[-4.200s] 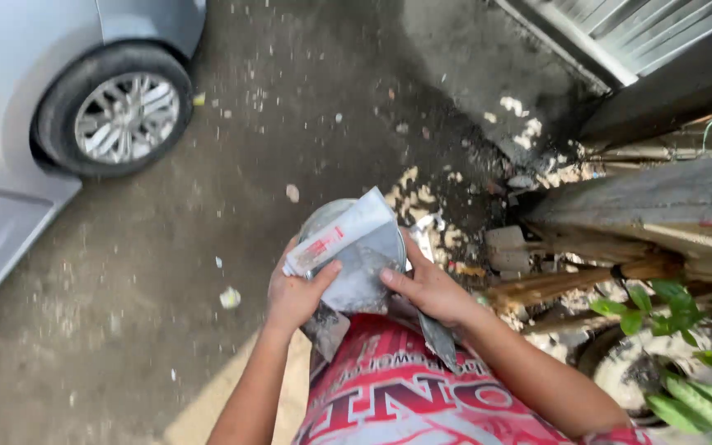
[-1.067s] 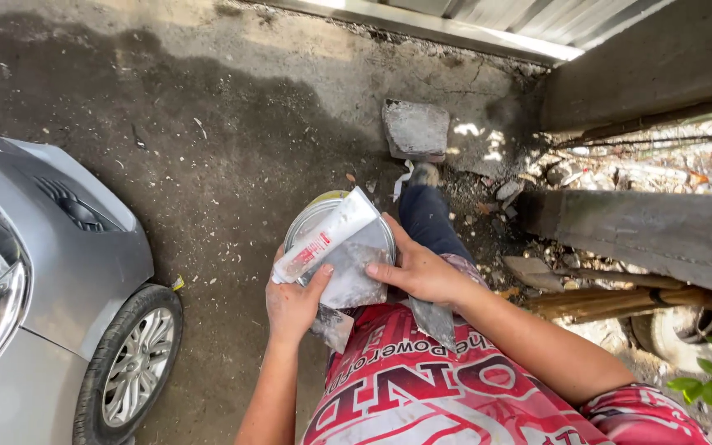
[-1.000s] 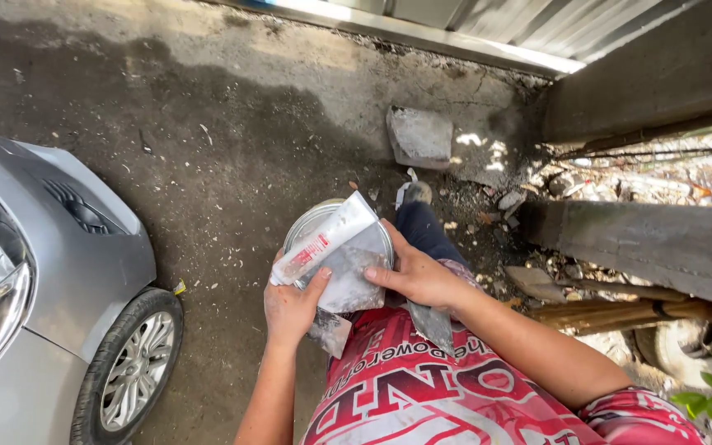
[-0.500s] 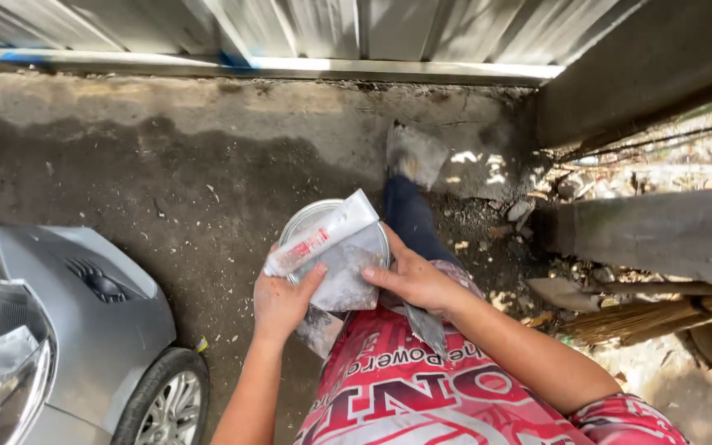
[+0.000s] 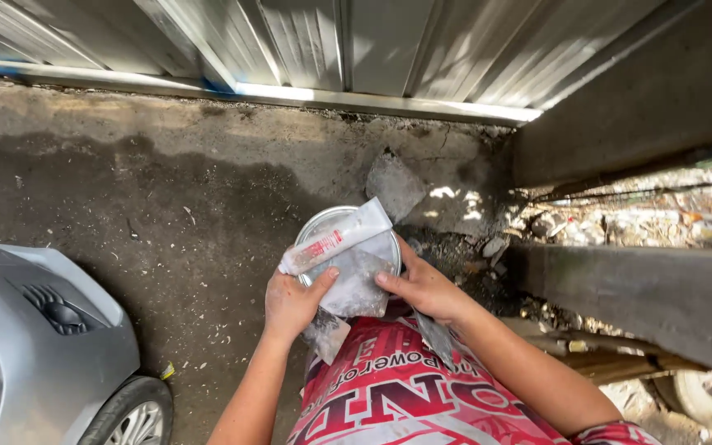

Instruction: The person walks through a cluttered outdoor area carrying a paint can and sandpaper, then approaches a silver car. They use a roll of masking tape to apply a strip along the side of the car's front fender, smoothing it down with their hands.

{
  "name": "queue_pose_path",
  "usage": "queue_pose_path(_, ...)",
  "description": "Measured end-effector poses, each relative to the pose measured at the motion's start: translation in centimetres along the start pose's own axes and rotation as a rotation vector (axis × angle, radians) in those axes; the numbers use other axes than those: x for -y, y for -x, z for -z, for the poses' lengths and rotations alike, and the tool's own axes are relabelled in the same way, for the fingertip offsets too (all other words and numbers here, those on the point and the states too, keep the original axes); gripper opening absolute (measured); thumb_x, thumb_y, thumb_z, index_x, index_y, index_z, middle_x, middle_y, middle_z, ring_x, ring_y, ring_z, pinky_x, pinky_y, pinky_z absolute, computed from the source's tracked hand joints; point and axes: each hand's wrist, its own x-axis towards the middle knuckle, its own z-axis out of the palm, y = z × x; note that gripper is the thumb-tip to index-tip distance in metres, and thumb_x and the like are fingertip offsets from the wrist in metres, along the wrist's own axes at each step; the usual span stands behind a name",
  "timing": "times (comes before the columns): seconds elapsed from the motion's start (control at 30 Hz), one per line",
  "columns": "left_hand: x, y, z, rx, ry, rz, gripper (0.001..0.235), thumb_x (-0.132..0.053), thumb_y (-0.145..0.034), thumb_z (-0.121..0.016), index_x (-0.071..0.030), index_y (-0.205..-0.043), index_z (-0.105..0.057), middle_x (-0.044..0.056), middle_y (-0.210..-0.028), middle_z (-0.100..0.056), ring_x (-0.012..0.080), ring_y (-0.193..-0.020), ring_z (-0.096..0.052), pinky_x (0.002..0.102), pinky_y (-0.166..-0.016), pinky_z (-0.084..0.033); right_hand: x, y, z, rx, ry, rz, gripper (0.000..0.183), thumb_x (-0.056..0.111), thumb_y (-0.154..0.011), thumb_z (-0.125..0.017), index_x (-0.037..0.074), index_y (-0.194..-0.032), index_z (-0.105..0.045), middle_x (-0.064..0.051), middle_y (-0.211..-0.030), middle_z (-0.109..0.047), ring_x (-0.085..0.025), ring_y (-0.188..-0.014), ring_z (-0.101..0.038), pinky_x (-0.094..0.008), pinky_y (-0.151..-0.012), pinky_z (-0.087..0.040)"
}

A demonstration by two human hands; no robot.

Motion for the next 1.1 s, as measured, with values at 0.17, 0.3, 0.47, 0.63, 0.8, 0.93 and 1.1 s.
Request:
queue_pose_path(0.17,-1.4,-4.0,-4.3,0.022,-0.033,0.036,0.058,-0.034,-0.076,-0.085,-0.005,-0.123,-0.068,0.017,-0.113,-0.076,0.0315,-0.107,-0.072,0.040,-0.090,-0.055,-1.4,-3.0,5.9,0.003,-0.100,0.037,0.109,0.043,-0.084,-0.074,0.005,-0.162,-0.007,-0.021,-0.152,-0.048,-0.029,-0.132,-0.055,-0.036,-0.106,-0.048)
queue_pose_path(0.3,-4.1,-5.5,-6.4,0.045,0.093,0.047,0.054,-0.030,-0.082,-0.083,-0.004,-0.125,-0.064,0.015,-0.113,-0.076,0.0303,-0.106,-0.073,0.038,-0.092,-0.055,-0.3,-2.2,8.6,-0.009,0.249,0.060,0.108,0.041,-0.091,-0.075,-0.003,-0.161,-0.006,-0.024,-0.159,-0.038,-0.028,-0.147,-0.039,-0.036,-0.118,-0.033)
queue_pose_path(0.47,-6.0,-8.1,-7.7,0.098,0.050,-0.009,0.045,-0.028,-0.083,-0.083,-0.004,-0.118,-0.070,0.014,-0.109,-0.078,0.0267,-0.104,-0.074,0.035,-0.090,-0.055,2.2,-2.0,10.6,-0.041,-0.003,0.078,0.114,0.046,-0.084,-0.073,-0.001,-0.161,-0.003,-0.022,-0.160,-0.036,-0.028,-0.141,-0.046,-0.036,-0.112,-0.040)
queue_pose_path(0.63,-6.6,-10.6,-8.2,0.139,0.105,-0.033,0.047,-0.028,-0.084,-0.082,-0.003,-0.121,-0.068,0.012,-0.112,-0.078,0.0235,-0.105,-0.074,0.034,-0.092,-0.055,2.3,-2.6,11.6,-0.082,0.077,0.055,0.112,0.046,-0.084,-0.073,0.000,-0.162,-0.007,-0.022,-0.157,-0.043,-0.028,-0.142,-0.046,-0.036,-0.114,-0.038)
queue_pose_path(0.8,-6.3,-12.2,-8.8,0.186,0.148,-0.034,0.056,-0.030,-0.081,-0.085,-0.003,-0.125,-0.064,0.013,-0.116,-0.076,0.0251,-0.109,-0.073,0.035,-0.095,-0.054,2.4,-3.6,11.9,-0.133,0.034,0.053,0.109,0.045,-0.087,-0.073,-0.001,-0.162,-0.009,-0.024,-0.158,-0.042,-0.030,-0.147,-0.040,-0.037,-0.119,-0.031)
queue_pose_path(0.93,-6.0,-16.4,-9.9,0.288,0.064,0.009,0.061,-0.036,-0.077,-0.088,-0.005,-0.125,-0.065,0.012,-0.117,-0.076,0.0257,-0.112,-0.073,0.036,-0.095,-0.056,0.8,-5.9,12.6,-0.219,-0.099,-0.034,0.110,0.043,-0.085,-0.073,0.002,-0.162,-0.006,-0.023,-0.158,-0.041,-0.031,-0.146,-0.041,-0.039,-0.117,-0.035)
queue_pose_path(1.1,1.7,-21.2,-15.1,0.429,0.091,-0.053,0.079,-0.040,-0.072,-0.089,-0.003,-0.134,-0.057,0.017,-0.126,-0.070,0.0308,-0.120,-0.067,0.039,-0.102,-0.051,-5.4,-12.1,16.1,-0.263,-0.268,-0.020,0.110,0.040,-0.085,-0.074,0.004,-0.163,-0.006,-0.022,-0.160,-0.038,-0.032,-0.146,-0.039,-0.042,-0.117,-0.034)
